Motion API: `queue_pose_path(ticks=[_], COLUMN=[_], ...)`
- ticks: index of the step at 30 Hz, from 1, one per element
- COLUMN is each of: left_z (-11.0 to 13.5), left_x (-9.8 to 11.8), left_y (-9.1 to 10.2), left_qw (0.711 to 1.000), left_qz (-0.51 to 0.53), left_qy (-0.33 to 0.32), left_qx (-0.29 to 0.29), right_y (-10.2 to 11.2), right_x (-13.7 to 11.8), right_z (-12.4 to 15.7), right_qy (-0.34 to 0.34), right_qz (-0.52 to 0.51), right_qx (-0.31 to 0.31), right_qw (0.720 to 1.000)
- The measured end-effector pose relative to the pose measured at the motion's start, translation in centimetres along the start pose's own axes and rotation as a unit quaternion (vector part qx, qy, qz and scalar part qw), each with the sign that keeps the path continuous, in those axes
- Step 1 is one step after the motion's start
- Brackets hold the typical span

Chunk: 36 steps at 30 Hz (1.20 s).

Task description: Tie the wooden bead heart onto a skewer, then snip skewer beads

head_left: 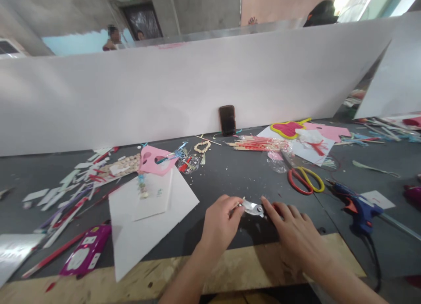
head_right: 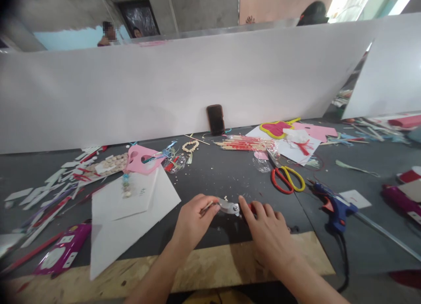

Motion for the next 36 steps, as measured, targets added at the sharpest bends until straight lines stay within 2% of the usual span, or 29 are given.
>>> queue_pose_path(ticks=[4, 7, 10, 12, 14, 17, 19, 23, 26, 29, 36], left_z=[-0.6, -0.6, -0.6, -0.6, -0.6, -0.6, -0.5, -0.3, -0.1, 0.1, 0.4], left_x=[0.4, 0.4, 0.2, -0.2, -0.6, -0.7, -0.5, 0.1, 0.5, 0.7, 0.4], left_y=[-0.3, -0.3, 0.1, 0.4, 0.4, -0.2, -0.7, -1.5, -1.8, -2.1, -2.6], left_qw=[0.988, 0.985, 0.997, 0.996, 0.958, 0.855, 0.807, 0.746, 0.711, 0.691, 0.673], left_qz=[-0.14, -0.157, -0.064, 0.082, 0.277, 0.505, 0.577, 0.651, 0.686, 0.707, 0.726], left_qy=[-0.017, -0.016, -0.006, 0.031, 0.079, 0.116, 0.125, 0.141, 0.147, 0.137, 0.11], left_qx=[-0.057, -0.069, -0.031, 0.0, 0.007, -0.014, -0.02, -0.018, -0.036, -0.066, -0.092], right_y=[0.6, 0.9, 0.7, 0.2, -0.5, -1.1, -0.9, 0.4, 1.5, 2.0, 1.8], right_x=[-0.5, -0.5, -0.1, 0.4, 0.8, 1.2, 0.9, -0.3, -1.1, -1.4, -1.2], right_z=[-0.1, 0.0, 0.3, 0.4, 0.4, 0.4, 0.4, 0.4, 0.2, 0.1, 0.4], right_qy=[0.011, 0.014, 0.01, 0.009, 0.007, -0.005, -0.004, 0.017, 0.021, 0.012, 0.007], right_qz=[0.029, 0.038, 0.032, 0.012, -0.019, -0.074, -0.099, -0.084, -0.064, -0.055, -0.049], right_qx=[-0.015, -0.022, -0.03, -0.047, -0.057, -0.018, 0.027, 0.092, 0.117, 0.129, 0.124], right_qw=[0.999, 0.999, 0.999, 0.999, 0.998, 0.997, 0.995, 0.992, 0.991, 0.99, 0.991])
Point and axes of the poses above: each hand's wrist, its own z-axis away from the middle knuckle, its own y-axis out of the back of the hand, x = y × z, the point moved 1 cm from there along -z, towards the middle knuckle, and after that the axes turned 10 degrees about -x, right-handed, at the moved point
